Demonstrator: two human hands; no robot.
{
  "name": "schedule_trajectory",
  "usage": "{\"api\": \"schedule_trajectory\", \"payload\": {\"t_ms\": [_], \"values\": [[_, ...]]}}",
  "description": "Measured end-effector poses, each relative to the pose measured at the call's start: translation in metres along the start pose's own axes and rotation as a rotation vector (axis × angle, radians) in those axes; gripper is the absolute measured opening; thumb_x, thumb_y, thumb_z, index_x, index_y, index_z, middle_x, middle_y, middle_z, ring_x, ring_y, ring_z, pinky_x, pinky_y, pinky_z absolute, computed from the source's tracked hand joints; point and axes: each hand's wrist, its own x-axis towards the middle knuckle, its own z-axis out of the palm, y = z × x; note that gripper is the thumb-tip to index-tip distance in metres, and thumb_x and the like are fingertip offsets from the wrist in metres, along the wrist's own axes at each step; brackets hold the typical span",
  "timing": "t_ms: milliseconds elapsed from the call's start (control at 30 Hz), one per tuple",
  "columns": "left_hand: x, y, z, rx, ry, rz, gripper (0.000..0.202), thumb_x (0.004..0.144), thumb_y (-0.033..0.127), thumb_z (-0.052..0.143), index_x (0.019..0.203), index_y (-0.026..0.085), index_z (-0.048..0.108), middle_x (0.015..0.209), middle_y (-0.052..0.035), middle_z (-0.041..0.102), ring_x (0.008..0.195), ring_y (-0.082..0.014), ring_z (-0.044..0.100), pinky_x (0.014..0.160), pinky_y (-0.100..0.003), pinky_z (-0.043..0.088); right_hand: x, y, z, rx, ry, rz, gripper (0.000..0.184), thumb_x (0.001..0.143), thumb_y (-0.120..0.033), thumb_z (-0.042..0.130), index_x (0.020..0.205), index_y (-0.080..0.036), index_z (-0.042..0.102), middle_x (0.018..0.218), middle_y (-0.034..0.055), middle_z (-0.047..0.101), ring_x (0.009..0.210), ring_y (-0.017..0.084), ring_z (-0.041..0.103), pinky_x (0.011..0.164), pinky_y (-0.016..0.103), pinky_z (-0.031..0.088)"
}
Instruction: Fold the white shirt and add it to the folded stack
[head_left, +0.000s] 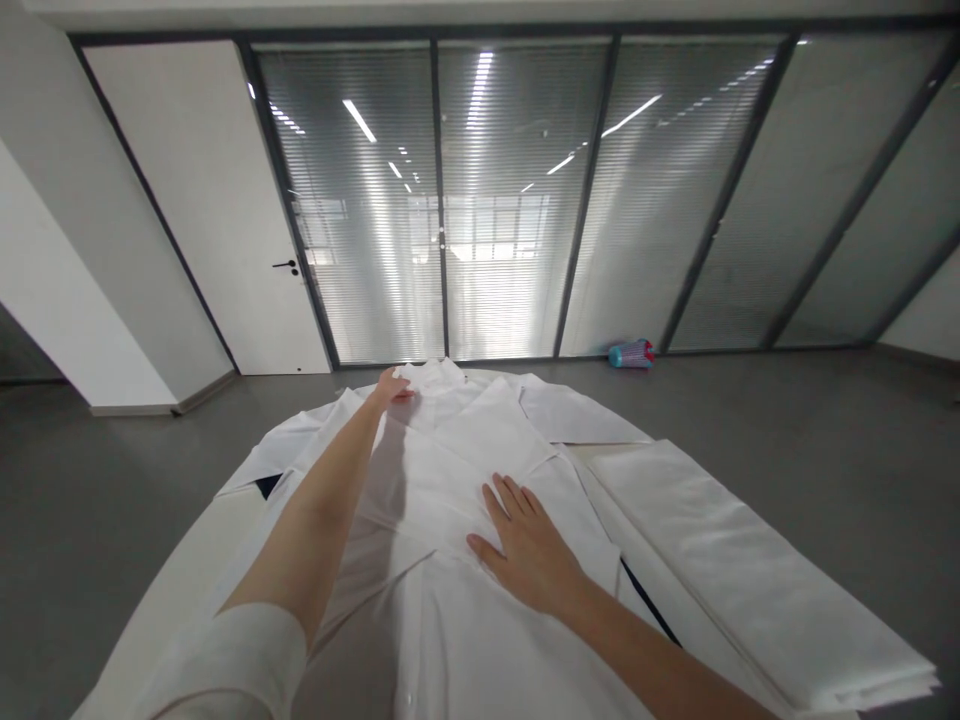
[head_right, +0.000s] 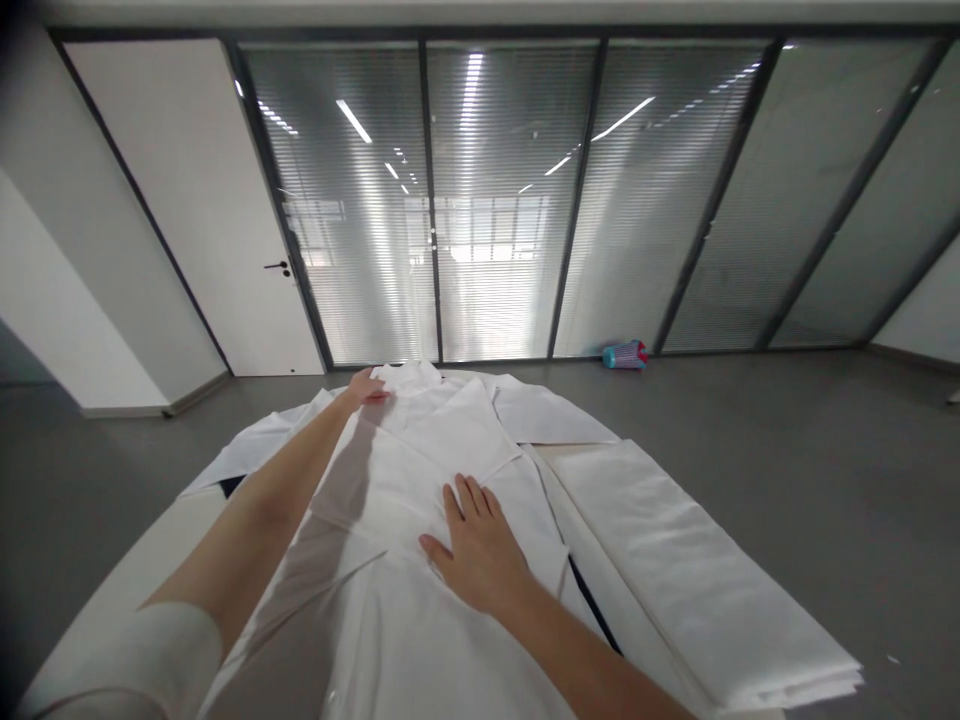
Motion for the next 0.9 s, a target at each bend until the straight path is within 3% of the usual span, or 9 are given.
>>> {"api": "schedule_trajectory", "payload": {"t_ms": [133, 300, 500, 667, 800, 900], "values": [[0.008, -0.011, 0.003, -0.015, 0.025, -0.032, 0.066, 0.081, 0.012, 0.074, 0.14, 0.019, 0.044, 0.093, -0.0021, 0.065, 0.059, -0.0103, 0.065, 0.056, -0.023, 0.056, 0.001, -0.001, -0.001, -0.005, -0.003, 0.003, 0.078, 0.098, -0.062, 0.029, 0.154, -0.007, 0.035, 0.161, 0.0179, 0.023, 0.15, 0.03, 0.018, 0.122, 0.047, 0.016], [0.014, -0.017, 0.006, 0.006, 0.042, 0.032, 0.029, 0.095, 0.028, 0.062, 0.12, 0.014, 0.059, 0.099, -0.005, 0.065, 0.072, -0.0119, 0.064, 0.061, -0.025, 0.057, 0.001, -0.001, -0.003, -0.005, -0.007, 0.007, 0.078, 0.098, -0.062, 0.03, 0.153, -0.007, 0.036, 0.161, 0.0177, 0.024, 0.15, 0.03, 0.018, 0.122, 0.046, 0.016], [0.016, -0.015, 0.005, 0.012, 0.079, 0.17, 0.02, 0.087, 0.028, 0.067, 0.097, 0.011, 0.067, 0.075, -0.0018, 0.065, 0.065, -0.0134, 0.066, 0.06, -0.025, 0.055, 0.0, 0.0, -0.003, 0.008, -0.015, 0.008, 0.078, 0.098, -0.063, 0.027, 0.154, -0.008, 0.035, 0.161, 0.0178, 0.025, 0.15, 0.03, 0.018, 0.122, 0.046, 0.017], [0.002, -0.016, -0.014, 0.073, -0.016, 0.297, 0.016, 0.072, 0.022, 0.071, 0.085, 0.013, 0.072, 0.081, -0.0043, 0.071, 0.081, -0.0182, 0.069, 0.07, -0.024, 0.054, 0.0, 0.0, -0.004, 0.021, -0.012, -0.004, 0.078, 0.098, -0.062, 0.028, 0.153, -0.008, 0.036, 0.161, 0.0184, 0.024, 0.15, 0.031, 0.019, 0.121, 0.047, 0.017], [-0.017, -0.022, -0.03, 0.235, -0.092, 0.326, 0.015, 0.079, 0.023, 0.061, 0.074, 0.014, 0.072, 0.082, -0.0078, 0.072, 0.083, -0.0206, 0.067, 0.074, -0.028, 0.054, 0.0, 0.0, -0.004, 0.025, -0.016, 0.001, 0.077, 0.098, -0.062, 0.029, 0.153, -0.008, 0.037, 0.161, 0.0184, 0.025, 0.15, 0.031, 0.019, 0.121, 0.048, 0.017], [-0.029, -0.022, -0.024, 0.387, -0.071, 0.348, 0.015, 0.08, 0.024, 0.063, 0.075, 0.013, 0.072, 0.088, -0.0118, 0.07, 0.097, -0.0284, 0.066, 0.084, -0.037, 0.053, 0.0, 0.0, -0.003, 0.022, -0.013, 0.001, 0.076, 0.098, -0.061, 0.03, 0.153, -0.008, 0.037, 0.161, 0.018, 0.025, 0.15, 0.031, 0.02, 0.121, 0.048, 0.018]]}}
